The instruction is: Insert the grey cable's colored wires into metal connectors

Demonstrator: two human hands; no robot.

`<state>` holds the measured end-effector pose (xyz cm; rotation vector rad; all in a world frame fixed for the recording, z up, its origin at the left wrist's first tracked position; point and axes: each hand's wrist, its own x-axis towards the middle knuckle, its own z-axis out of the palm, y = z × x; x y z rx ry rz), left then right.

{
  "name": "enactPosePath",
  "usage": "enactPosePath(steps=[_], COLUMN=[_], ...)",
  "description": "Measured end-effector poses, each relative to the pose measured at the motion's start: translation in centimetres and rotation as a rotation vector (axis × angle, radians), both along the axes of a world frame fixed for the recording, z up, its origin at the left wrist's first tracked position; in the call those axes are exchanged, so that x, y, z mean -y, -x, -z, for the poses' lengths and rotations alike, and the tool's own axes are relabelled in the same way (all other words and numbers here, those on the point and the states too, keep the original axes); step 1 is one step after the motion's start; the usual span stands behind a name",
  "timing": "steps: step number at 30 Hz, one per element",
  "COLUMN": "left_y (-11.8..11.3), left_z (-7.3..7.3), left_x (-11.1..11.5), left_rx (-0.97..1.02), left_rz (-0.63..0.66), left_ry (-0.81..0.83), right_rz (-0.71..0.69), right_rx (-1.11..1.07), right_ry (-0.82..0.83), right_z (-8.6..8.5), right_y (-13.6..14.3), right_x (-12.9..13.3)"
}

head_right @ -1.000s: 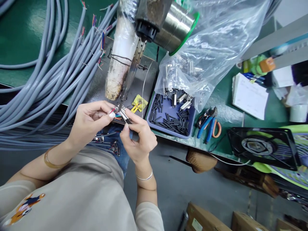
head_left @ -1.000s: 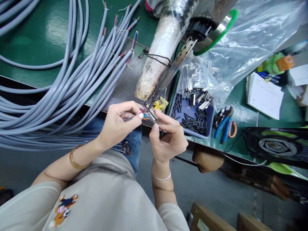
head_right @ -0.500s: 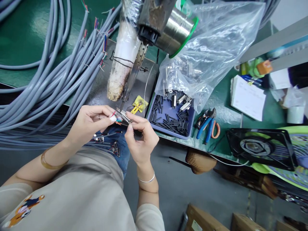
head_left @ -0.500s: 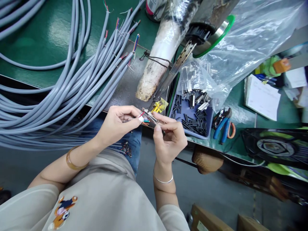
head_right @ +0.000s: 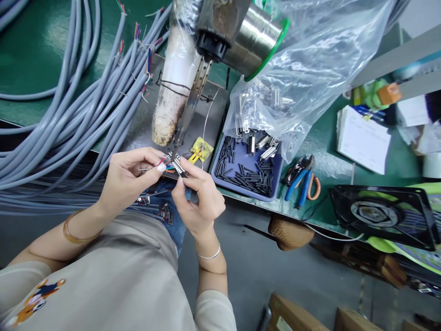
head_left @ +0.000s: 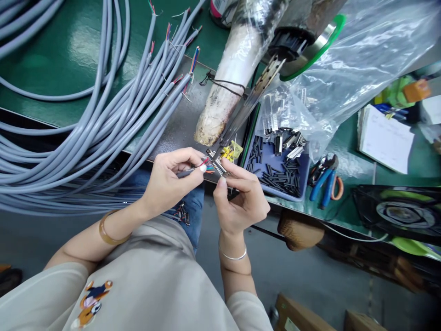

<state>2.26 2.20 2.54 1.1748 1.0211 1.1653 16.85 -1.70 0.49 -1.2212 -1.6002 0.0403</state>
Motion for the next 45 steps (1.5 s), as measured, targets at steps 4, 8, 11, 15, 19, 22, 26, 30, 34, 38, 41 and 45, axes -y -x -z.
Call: enactPosePath(steps=[4,8,11,15,19,22,26,30,34,38,41,45], left_y=[0.1,0.3,0.4,0.4,0.3,0.2,-0.1,-0.4,-0.5,-0.6,-0.6,-0.6], left_z=[0.0,0.1,-0.1,-0.5,-0.3,0.0,0.0,-0.1,-0.2,-0.3,-0.4,-0.5], left_x=[0.0,0.1,0.2,0.4,0.6,0.7,0.6,0.5,0.5,0.4,0.4,0.4], left_rx=[0.003,-0.002,0.018,0.068,0.094,0.057,0.01,-0.019,-0.051,-0.089,-0.117,-0.13], left_rz=[0.017,0.047,0.081,0.118,0.079,0.019,-0.025,-0.034,-0.037,-0.044,-0.06,-0.079], left_ry=[-0.001,0.055,0.084,0.121,0.095,0.056,0.027,0.009,-0.006,-0.019,-0.031,-0.045], right_rz=[0.017,0.01,0.007,0.009,0.013,0.027,0.043,0.053,0.042,0.023,0.017,0.023], right_rx=[0.096,0.16,0.034,-0.213,-0.108,0.024,0.093,0.105,0.082,0.046,0.05,0.065], right_ry=[-0.045,-0.083,-0.044,0.075,0.047,-0.033,-0.071,-0.062,-0.06,-0.043,-0.032,-0.037], right_z=[-0.1,0.4,0.5,0.2,0.0,0.2,0.5,0.6,0.5,0.5,0.3,-0.1], right_y=[-0.1,-0.3,-0.3,-0.1,0.1,0.1,0.1,0.0,0.0,-0.1,-0.2,-0.3], right_x=[0.2,0.6,0.7,0.6,0.6,0.6,0.5,0.3,0.2,0.1,0.0,-0.1])
